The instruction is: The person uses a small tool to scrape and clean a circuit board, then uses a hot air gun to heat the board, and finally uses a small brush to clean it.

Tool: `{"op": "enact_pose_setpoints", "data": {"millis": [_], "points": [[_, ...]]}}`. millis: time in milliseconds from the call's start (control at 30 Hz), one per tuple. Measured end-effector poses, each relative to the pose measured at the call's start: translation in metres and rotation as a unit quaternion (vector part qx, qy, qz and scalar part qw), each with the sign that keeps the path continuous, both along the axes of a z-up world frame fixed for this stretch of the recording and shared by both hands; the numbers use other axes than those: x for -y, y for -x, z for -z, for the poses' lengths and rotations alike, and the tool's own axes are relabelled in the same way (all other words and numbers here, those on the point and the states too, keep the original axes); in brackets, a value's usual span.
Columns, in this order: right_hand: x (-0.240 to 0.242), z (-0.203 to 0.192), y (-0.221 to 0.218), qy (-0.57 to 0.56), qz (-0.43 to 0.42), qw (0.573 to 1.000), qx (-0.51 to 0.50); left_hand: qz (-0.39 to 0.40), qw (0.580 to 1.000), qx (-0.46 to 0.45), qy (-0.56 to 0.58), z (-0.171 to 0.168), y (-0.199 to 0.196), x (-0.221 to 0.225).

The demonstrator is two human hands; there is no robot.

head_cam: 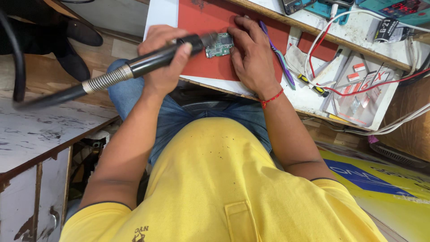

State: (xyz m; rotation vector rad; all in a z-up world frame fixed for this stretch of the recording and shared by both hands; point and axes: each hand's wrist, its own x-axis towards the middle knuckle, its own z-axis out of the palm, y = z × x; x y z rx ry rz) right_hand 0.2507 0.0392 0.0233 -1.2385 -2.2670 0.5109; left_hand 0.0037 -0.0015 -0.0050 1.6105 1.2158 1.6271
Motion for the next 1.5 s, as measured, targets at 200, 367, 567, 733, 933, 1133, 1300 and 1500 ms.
{"op": "enact_pose_setpoints", "data": {"millis": [200, 367, 567, 733, 933, 1133, 1300, 1500], "points": [[0.001, 0.000, 0.000, -0.003, 0.001, 1.000, 0.007, 0.053, 0.999, -0.011, -0.007, 0.000, 0.002, 0.001], [0.002, 0.002, -0.001, -0.003, 0.009, 1.000, 0.006, 0.061, 0.998, 0.003, -0.008, 0.002, 0.001, -0.002], [0.002, 0.003, -0.001, 0.004, 0.010, 1.000, 0.006, 0.066, 0.998, 0.003, -0.003, -0.003, 0.003, -0.001], [-0.001, -0.002, 0.000, -0.012, -0.015, 1.000, 0.019, 0.012, 1.000, -0.010, 0.007, -0.007, 0.002, 0.000], [-0.015, -0.013, -0.009, 0.032, -0.101, 0.994, 0.032, 0.033, 0.999, -0.010, 0.001, -0.007, 0.001, 0.000], [-0.017, -0.009, -0.009, 0.036, -0.085, 0.996, 0.006, 0.033, 0.999, 0.006, 0.002, -0.007, 0.000, 0.002], [-0.014, -0.004, -0.010, 0.041, -0.079, 0.996, 0.002, 0.027, 1.000, -0.013, -0.001, -0.003, 0.000, 0.004], [-0.015, -0.003, -0.013, 0.030, -0.082, 0.996, -0.003, 0.057, 0.998, -0.013, -0.013, -0.003, -0.001, 0.000]]}}
